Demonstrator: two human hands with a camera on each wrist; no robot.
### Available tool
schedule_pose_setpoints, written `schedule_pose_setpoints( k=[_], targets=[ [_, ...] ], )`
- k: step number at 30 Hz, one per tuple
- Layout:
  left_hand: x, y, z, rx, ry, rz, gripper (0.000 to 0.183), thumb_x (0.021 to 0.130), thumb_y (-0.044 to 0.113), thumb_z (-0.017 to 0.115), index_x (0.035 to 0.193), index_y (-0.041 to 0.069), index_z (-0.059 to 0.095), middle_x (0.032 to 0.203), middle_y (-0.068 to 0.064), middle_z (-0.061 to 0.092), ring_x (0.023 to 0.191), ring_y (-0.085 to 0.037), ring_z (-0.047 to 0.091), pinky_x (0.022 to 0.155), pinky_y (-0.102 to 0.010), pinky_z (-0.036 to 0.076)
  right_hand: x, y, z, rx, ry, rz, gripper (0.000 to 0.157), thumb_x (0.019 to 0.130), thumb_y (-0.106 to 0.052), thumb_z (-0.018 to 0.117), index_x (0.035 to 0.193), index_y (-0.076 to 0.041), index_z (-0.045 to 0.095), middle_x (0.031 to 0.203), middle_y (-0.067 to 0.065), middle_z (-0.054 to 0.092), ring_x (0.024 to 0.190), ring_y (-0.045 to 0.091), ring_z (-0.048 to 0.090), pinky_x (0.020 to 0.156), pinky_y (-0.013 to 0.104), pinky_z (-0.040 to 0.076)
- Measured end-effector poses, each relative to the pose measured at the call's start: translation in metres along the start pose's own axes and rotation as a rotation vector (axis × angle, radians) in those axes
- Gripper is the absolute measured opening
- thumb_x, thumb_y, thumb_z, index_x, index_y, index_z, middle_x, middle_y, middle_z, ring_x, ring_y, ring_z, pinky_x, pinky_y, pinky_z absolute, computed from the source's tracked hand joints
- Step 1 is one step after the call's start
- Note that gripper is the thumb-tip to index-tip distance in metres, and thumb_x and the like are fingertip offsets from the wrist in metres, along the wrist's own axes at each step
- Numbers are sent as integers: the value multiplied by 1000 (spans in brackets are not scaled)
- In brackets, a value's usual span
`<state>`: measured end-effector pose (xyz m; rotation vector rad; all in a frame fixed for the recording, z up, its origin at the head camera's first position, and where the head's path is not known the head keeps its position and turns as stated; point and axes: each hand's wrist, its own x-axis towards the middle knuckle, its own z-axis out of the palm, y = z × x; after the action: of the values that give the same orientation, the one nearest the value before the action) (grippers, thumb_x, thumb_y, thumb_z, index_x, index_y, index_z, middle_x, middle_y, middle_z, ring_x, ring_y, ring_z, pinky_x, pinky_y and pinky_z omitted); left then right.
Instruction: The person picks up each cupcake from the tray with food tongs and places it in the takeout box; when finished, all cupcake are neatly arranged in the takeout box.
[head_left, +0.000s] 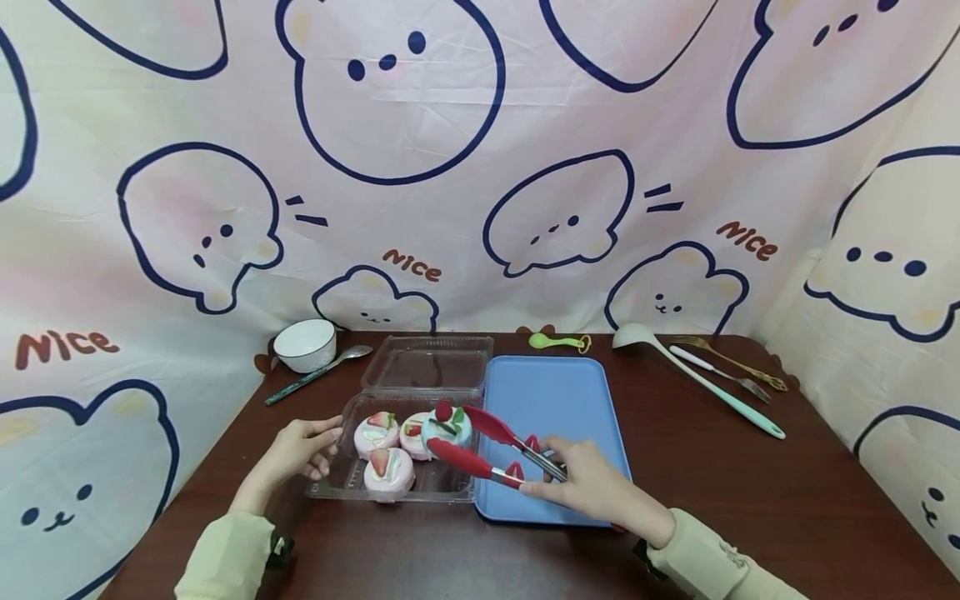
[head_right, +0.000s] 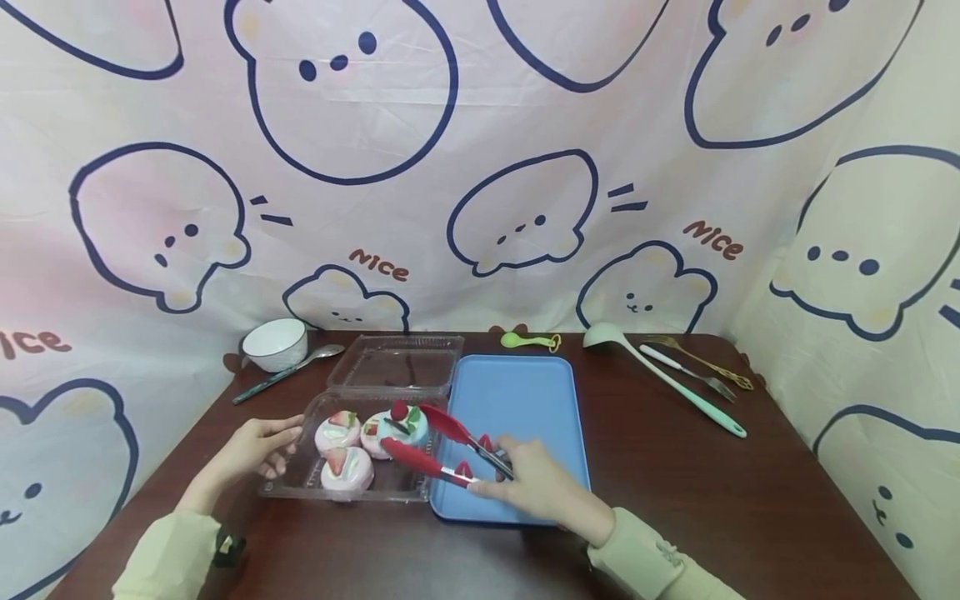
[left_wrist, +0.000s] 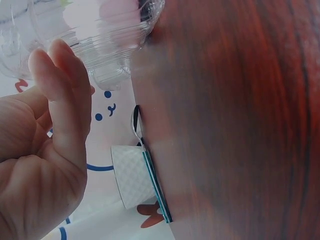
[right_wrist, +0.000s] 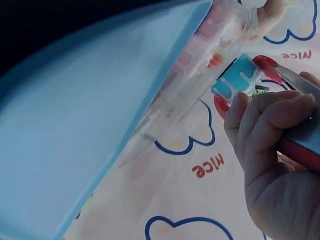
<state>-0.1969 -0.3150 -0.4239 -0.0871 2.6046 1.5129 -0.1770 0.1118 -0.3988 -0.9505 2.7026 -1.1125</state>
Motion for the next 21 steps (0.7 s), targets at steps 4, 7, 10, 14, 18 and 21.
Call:
schedule_pose_setpoints(
  k=[4,7,10,14,18,21],
  targets=[
    [0,0,0,4,-3,3,47,94,17,49,133,-6,39,74,-11,57,48,-16,55,47,-33,51,-2,-3,4,4,-45,-10,50,79,-52,62,103,-8,57,56,-9,51,41,1,34,39,19,30],
    [0,1,0,0,4,-1,46,94,17,49,133,-5,40,75,-12,57,48,-16,55,47,-33,51,-1,-5,7,2,-65,-12,49,79,-53,61,101,-9,56,54,-9,47,41,1,33,38,19,28],
    [0,0,0,-1,8,-2,47,94,19,50,133,-5,41,75,-12,57,49,-16,55,47,-33,51,0,-6,7,-13,-76,-11,50,79,-53,61,101,-9,56,51,-9,42,40,2,32,38,19,26],
    [0,0,0,1,10,-7,47,94,20,51,133,-5,41,75,-11,57,49,-16,55,47,-33,51,3,-9,7,-45,-96,-7,52,78,-55,60,100,-8,56,49,-8,37,39,3,29,37,20,23],
    [0,0,-1,3,10,-7,47,94,20,50,133,-4,41,75,-11,57,49,-16,55,47,-33,51,7,-11,4,-88,-121,-15,50,77,-56,61,94,-10,54,49,-9,36,39,2,28,38,20,24],
    [1,-1,0,-2,7,-7,47,94,21,50,133,-4,41,76,-12,58,49,-16,55,47,-33,51,10,-13,1,-115,-150,-25,47,77,-55,62,90,-11,52,50,-9,37,39,1,29,38,19,26]
  ],
)
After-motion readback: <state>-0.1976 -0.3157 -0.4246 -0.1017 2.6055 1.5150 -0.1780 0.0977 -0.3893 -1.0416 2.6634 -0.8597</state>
